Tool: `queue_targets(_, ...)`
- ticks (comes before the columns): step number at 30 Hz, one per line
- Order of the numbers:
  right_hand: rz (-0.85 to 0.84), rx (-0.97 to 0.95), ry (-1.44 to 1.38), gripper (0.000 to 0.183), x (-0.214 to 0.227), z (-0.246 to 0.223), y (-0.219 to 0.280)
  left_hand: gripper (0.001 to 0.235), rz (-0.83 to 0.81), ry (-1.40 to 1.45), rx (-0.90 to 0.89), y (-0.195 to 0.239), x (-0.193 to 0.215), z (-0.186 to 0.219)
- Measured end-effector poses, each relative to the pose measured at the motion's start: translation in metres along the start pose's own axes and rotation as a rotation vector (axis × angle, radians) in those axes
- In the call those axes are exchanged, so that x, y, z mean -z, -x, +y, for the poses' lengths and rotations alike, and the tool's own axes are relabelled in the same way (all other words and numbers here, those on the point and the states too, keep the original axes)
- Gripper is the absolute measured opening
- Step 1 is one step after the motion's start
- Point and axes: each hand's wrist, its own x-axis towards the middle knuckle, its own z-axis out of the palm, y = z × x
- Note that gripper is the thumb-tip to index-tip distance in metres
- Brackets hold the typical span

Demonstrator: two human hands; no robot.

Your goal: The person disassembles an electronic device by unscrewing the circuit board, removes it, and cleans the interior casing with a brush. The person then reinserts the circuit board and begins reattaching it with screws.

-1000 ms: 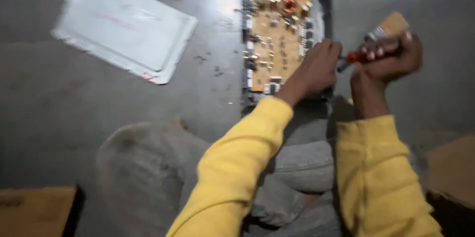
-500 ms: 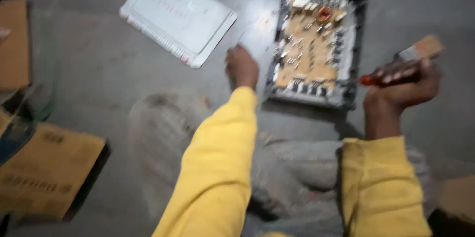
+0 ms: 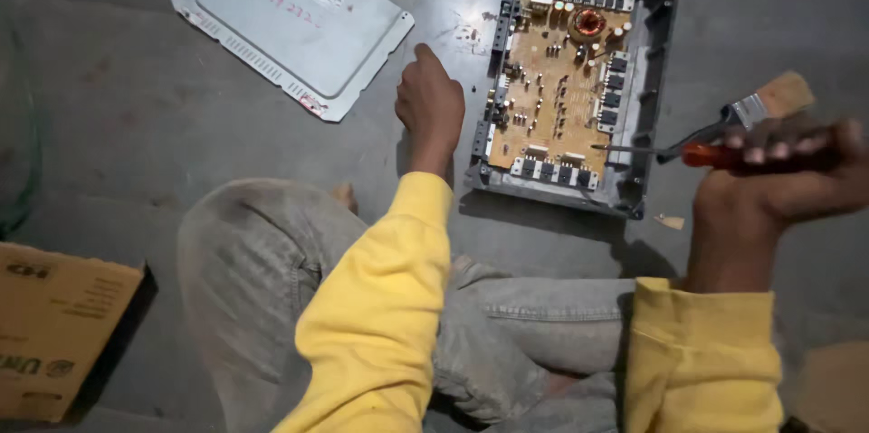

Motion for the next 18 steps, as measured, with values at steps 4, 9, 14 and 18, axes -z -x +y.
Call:
queue_targets(4, 0.016, 0.018, 0.000, 0.047, 0.022, -0.005, -0.010, 0.014, -0.071, -0.010, -0.015, -0.001, -0.009, 0.004)
queue_targets(9, 0.058, 0.002, 0.016, 0.042, 0.055, -0.009, -0.021, 0.015, -0.046, 0.085, 0.072, -0.014, -0.012, -0.001)
queue_targets(14, -0.017, -0.033, 0.034, 0.044, 0.099, -0.007, -0.033, 0.017, 0.174, 0.256, 0.225, -0.031, -0.004, -0.016)
queue_targets(18, -0.015, -0.033, 0.009, 0.045, 0.121, -0.001, -0.042, 0.010, -0.054, 0.064, 0.226, -0.024, -0.025, -0.017)
